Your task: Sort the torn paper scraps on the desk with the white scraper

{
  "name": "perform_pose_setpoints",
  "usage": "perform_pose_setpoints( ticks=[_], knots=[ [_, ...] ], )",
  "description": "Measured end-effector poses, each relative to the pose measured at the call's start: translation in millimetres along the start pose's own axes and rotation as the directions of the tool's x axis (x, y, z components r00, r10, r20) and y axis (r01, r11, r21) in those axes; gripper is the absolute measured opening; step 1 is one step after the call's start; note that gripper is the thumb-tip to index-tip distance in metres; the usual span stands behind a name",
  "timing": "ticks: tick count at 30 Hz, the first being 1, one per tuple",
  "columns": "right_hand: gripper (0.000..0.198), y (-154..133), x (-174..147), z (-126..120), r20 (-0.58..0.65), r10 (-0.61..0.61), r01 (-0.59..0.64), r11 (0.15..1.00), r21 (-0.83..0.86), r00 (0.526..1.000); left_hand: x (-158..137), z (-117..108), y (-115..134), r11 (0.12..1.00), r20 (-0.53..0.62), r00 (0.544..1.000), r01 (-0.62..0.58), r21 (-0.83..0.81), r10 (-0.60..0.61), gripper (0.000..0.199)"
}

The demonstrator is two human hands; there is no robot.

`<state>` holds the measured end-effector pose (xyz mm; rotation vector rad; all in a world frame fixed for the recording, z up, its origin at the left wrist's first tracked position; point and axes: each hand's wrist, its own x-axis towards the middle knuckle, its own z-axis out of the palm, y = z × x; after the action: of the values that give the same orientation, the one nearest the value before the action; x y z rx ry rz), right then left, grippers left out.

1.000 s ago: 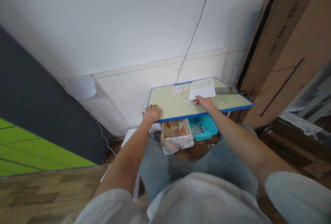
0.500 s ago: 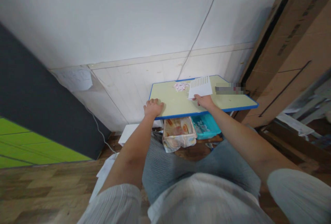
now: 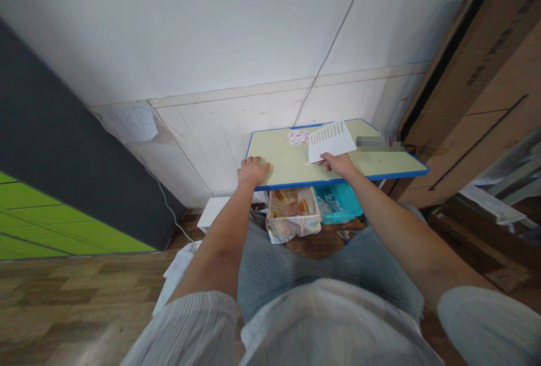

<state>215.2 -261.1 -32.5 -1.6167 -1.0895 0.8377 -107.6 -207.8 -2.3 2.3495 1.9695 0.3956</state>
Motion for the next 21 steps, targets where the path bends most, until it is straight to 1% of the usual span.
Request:
perform_pose_setpoints(
  ticks=[3,7,10,13,17,21],
  knots=[
    [0.044,3,-2,1,-0.044,-0.017,0.018,1.0,0.017,0.999,0,0,0,1.0,0.002,1.0,0.001,-0.011,-0.001,0.065],
    [0.017,8,-15,-5,-0.133,-0.08,0.085,0.996,0.033,0.988,0,0,1,1.0,-0.004,1.0,-0.004,-0.02,0.003,0.064],
    [0.018,14,-31,-16,-0.165,-0.133,0.142,0.989,0.047,0.977,0,0,1,1.0,-0.007,1.0,-0.01,-0.023,0.01,0.064],
    [0.018,19,-47,-31,-0.184,-0.154,0.167,0.984,0.059,0.971,1,0,1,1.0,-0.012,1.0,-0.014,-0.027,0.013,0.065],
    [0.014,24,-60,-54,-0.193,-0.139,0.158,0.983,0.091,0.971,2,1,1,0.999,-0.011,1.0,-0.015,-0.03,0.015,0.065],
    [0.01,24,-59,-68,-0.226,-0.098,0.134,0.979,0.151,0.969,2,-1,2,0.999,-0.008,1.0,-0.011,-0.031,0.011,0.064]
  ],
)
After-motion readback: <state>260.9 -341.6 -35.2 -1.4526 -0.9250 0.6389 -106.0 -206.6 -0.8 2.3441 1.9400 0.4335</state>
